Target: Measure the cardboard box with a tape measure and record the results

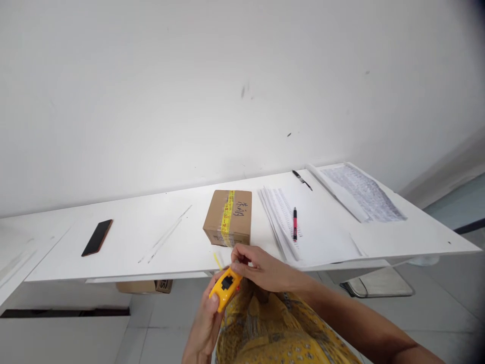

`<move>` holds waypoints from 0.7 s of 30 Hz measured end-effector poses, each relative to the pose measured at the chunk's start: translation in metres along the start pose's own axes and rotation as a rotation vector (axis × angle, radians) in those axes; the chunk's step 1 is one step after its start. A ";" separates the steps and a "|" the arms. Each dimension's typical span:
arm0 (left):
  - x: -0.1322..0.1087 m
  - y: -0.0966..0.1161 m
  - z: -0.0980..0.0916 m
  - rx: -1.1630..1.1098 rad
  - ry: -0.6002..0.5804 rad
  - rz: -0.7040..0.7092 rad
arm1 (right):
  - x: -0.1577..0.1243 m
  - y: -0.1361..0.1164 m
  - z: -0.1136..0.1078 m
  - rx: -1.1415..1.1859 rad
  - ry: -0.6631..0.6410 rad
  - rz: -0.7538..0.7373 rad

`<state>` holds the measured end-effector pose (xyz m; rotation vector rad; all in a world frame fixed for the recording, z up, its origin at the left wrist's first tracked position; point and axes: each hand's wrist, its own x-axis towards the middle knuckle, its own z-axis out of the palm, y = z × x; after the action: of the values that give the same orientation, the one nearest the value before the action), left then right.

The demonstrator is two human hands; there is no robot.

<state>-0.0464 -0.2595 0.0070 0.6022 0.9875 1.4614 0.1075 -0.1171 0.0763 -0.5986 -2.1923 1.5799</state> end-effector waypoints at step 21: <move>0.037 0.063 -0.002 0.017 -0.292 -0.069 | 0.140 0.021 -0.149 -0.241 0.372 0.083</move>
<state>-0.0867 -0.2197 0.0526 0.7625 0.7842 1.2625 0.0708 0.0827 0.1083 -0.9798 -2.1020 1.1339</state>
